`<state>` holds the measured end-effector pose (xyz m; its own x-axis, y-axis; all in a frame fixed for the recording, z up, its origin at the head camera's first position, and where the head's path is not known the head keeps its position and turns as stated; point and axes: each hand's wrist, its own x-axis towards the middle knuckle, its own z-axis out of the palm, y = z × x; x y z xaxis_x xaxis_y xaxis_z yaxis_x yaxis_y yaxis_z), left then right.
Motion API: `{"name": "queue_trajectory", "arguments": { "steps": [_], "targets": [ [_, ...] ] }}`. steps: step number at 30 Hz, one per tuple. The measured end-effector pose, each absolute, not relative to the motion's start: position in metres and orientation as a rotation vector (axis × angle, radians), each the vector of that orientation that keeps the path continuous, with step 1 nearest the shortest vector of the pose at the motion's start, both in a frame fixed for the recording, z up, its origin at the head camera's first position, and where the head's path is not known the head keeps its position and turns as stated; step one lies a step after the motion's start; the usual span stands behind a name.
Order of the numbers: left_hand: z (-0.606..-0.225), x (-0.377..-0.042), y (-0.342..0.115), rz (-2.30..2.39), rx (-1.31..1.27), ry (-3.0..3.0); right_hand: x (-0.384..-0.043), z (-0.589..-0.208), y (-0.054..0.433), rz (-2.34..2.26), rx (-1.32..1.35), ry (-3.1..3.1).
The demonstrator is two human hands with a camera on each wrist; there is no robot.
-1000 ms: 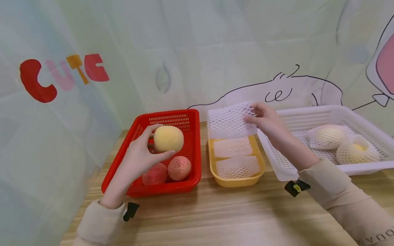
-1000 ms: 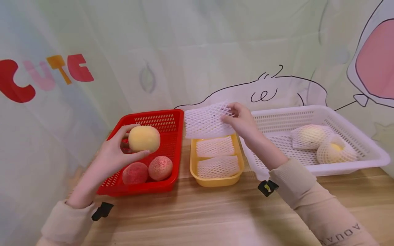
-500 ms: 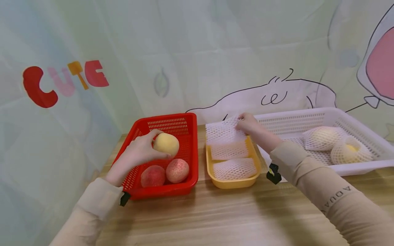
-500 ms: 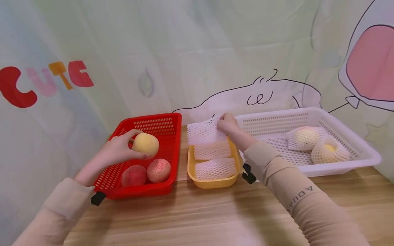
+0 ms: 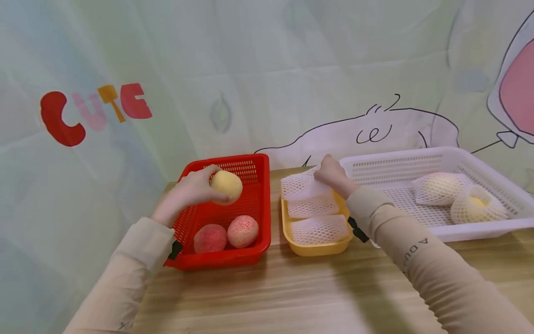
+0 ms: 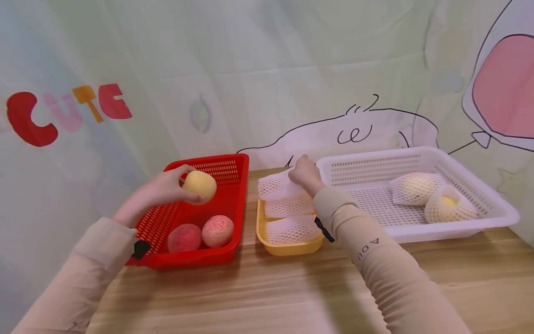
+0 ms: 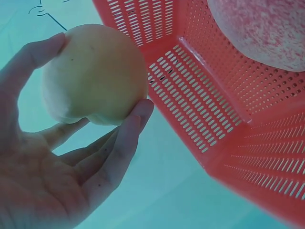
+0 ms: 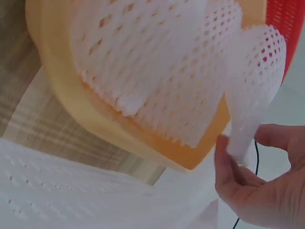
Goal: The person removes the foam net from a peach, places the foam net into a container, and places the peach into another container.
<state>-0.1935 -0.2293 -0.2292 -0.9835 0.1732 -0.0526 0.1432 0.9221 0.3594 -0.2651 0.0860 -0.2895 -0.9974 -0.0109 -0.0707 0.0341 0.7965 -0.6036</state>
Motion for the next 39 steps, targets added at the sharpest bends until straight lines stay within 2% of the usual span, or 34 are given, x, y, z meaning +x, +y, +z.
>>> {"name": "queue_trajectory", "arguments": {
  "steps": [13, 19, 26, 39],
  "targets": [
    [-0.241, -0.213, -0.222, 0.523, 0.239, 2.951, -0.258, -0.300, 0.062, -0.068, -0.443, 3.279],
    [-0.248, -0.220, -0.218, 0.476, 0.185, 2.899, -0.258, -0.306, 0.062, -0.042, -0.469, 3.073],
    [-0.258, -0.227, -0.220, 0.444, 0.166, 2.852, -0.256, -0.318, 0.062, -0.065, -0.382, 2.766],
    [-0.278, -0.237, -0.214, 0.516, 0.017, 2.740, -0.252, -0.340, 0.070, 0.089, -0.545, 2.839]
  ]
}}
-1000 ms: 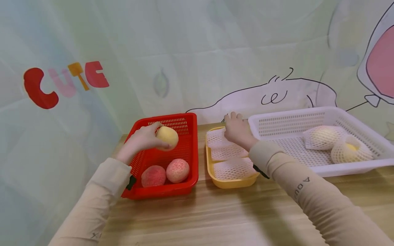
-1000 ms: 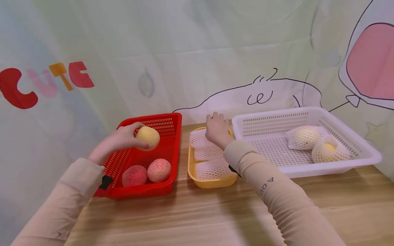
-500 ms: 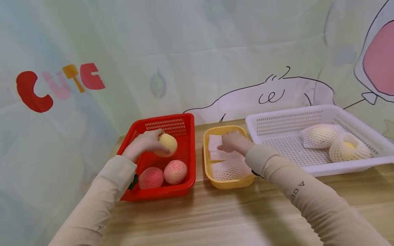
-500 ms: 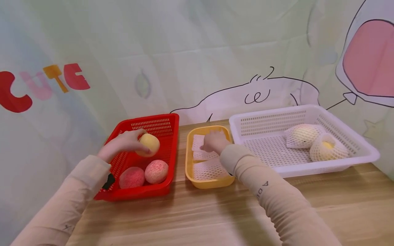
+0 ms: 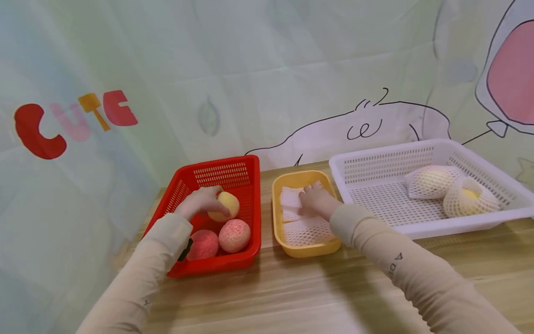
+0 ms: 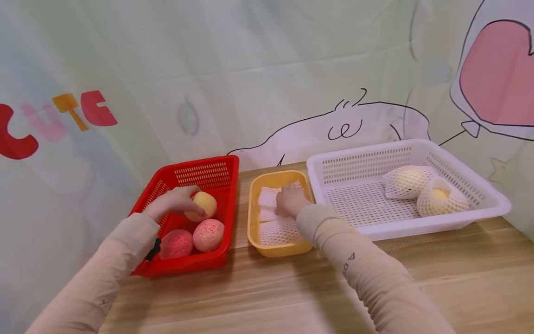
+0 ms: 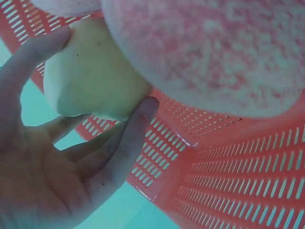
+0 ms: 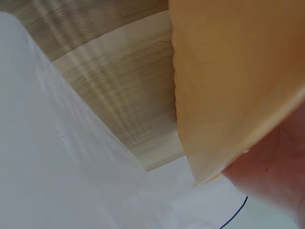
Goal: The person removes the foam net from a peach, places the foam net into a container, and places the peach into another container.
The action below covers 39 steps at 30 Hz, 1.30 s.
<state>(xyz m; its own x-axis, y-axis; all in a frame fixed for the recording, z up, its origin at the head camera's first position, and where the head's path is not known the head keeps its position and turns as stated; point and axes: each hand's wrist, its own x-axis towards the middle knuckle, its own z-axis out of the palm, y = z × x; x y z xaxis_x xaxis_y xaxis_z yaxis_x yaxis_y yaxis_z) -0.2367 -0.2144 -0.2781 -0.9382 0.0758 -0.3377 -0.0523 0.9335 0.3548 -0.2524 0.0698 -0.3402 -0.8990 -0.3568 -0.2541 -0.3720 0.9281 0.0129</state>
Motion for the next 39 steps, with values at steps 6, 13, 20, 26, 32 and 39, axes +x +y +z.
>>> {"name": "queue_trajectory", "arguments": {
  "steps": [6, 13, 20, 26, 32, 39],
  "targets": [
    [-0.284, -0.236, -0.210, 0.572, -0.029, 2.702, -0.253, -0.343, 0.069, 0.145, -0.535, 2.835],
    [-0.290, -0.240, -0.209, 0.562, -0.012, 2.695, -0.250, -0.341, 0.069, 0.126, -0.505, 2.836],
    [-0.288, -0.240, -0.209, 0.605, -0.043, 2.632, -0.249, -0.337, 0.072, 0.075, -0.498, 2.879],
    [-0.286, -0.240, -0.212, 0.660, -0.038, 2.604, -0.250, -0.328, 0.074, -0.008, -0.482, 2.915],
    [-0.283, -0.239, -0.213, 0.637, 0.061, 2.659, -0.248, -0.317, 0.076, -0.085, -0.520, 2.942],
    [-0.278, -0.237, -0.211, 0.686, 0.040, 2.643, -0.246, -0.311, 0.078, -0.101, -0.563, 2.981]
  ]
}}
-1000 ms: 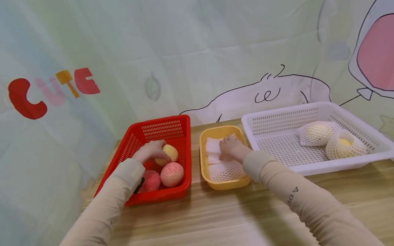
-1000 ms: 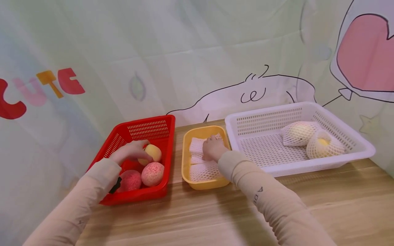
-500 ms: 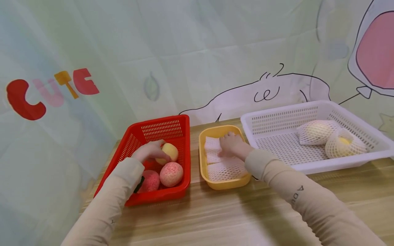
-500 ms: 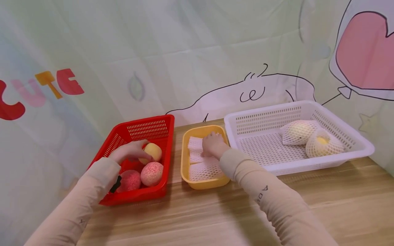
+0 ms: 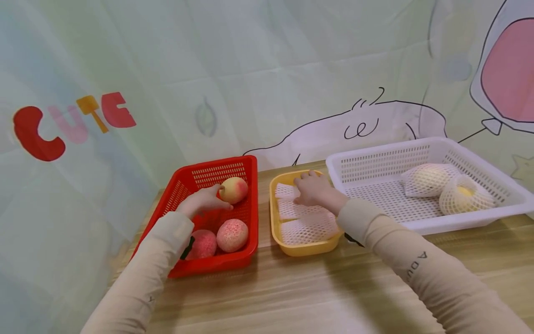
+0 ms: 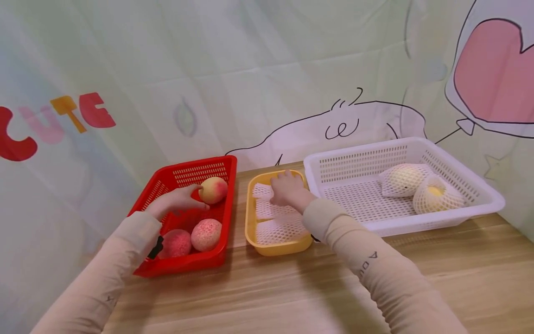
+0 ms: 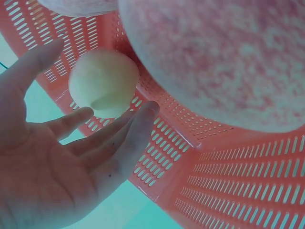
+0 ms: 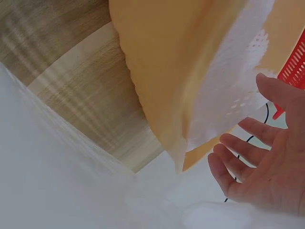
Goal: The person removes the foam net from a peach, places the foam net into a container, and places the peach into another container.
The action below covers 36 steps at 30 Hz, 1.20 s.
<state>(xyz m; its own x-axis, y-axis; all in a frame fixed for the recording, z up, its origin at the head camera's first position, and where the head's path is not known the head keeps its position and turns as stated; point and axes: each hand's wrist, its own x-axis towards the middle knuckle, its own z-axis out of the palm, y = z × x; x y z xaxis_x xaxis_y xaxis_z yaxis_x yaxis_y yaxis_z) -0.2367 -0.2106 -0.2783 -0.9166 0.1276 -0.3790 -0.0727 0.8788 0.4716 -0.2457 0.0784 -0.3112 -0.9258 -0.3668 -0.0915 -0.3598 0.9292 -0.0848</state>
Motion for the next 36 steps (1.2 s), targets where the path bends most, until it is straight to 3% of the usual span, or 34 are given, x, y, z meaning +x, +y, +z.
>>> {"name": "queue_trajectory", "arguments": {
  "steps": [23, 36],
  "targets": [
    [-0.264, -0.231, -0.211, 0.509, 0.131, 2.686, -0.225, -0.284, 0.078, -0.290, -0.570, 2.882],
    [-0.243, -0.202, -0.203, 0.536, 0.207, 2.792, -0.216, -0.267, 0.091, -0.404, -0.623, 2.843]
  ]
}}
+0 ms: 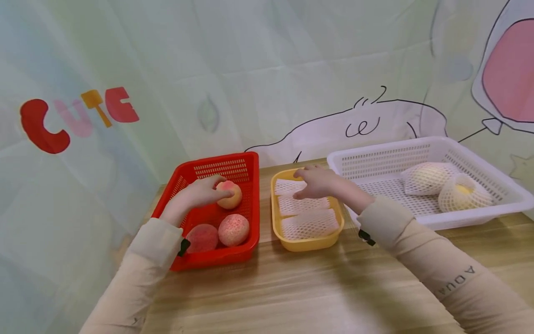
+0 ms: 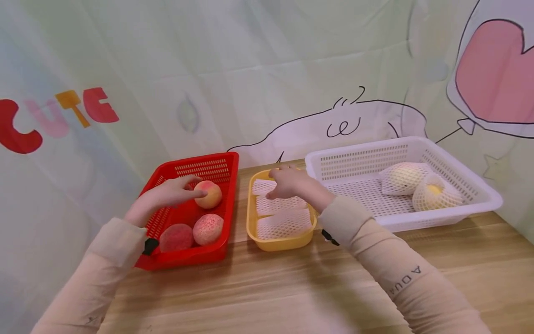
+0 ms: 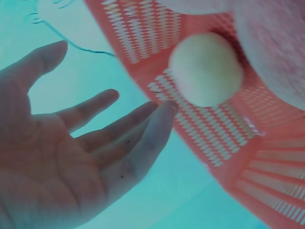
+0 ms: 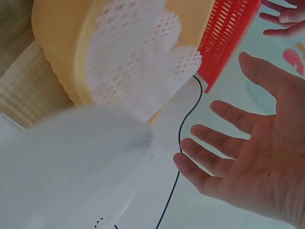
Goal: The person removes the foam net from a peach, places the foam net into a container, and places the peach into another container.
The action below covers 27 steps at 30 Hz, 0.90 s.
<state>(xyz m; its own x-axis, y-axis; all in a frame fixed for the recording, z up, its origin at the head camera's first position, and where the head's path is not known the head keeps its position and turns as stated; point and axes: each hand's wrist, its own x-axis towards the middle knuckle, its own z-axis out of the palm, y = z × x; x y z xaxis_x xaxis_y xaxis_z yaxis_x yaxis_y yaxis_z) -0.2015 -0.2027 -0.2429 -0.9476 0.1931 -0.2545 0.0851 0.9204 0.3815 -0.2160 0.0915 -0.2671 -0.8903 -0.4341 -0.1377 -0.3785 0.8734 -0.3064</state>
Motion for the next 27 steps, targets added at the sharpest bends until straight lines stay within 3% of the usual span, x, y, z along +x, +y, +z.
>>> {"name": "queue_trajectory", "arguments": {
  "steps": [27],
  "targets": [
    [-0.238, -0.130, -0.172, 0.763, 0.283, 2.999, -0.178, -0.263, 0.117, -0.831, -0.732, 2.993]
  ]
}}
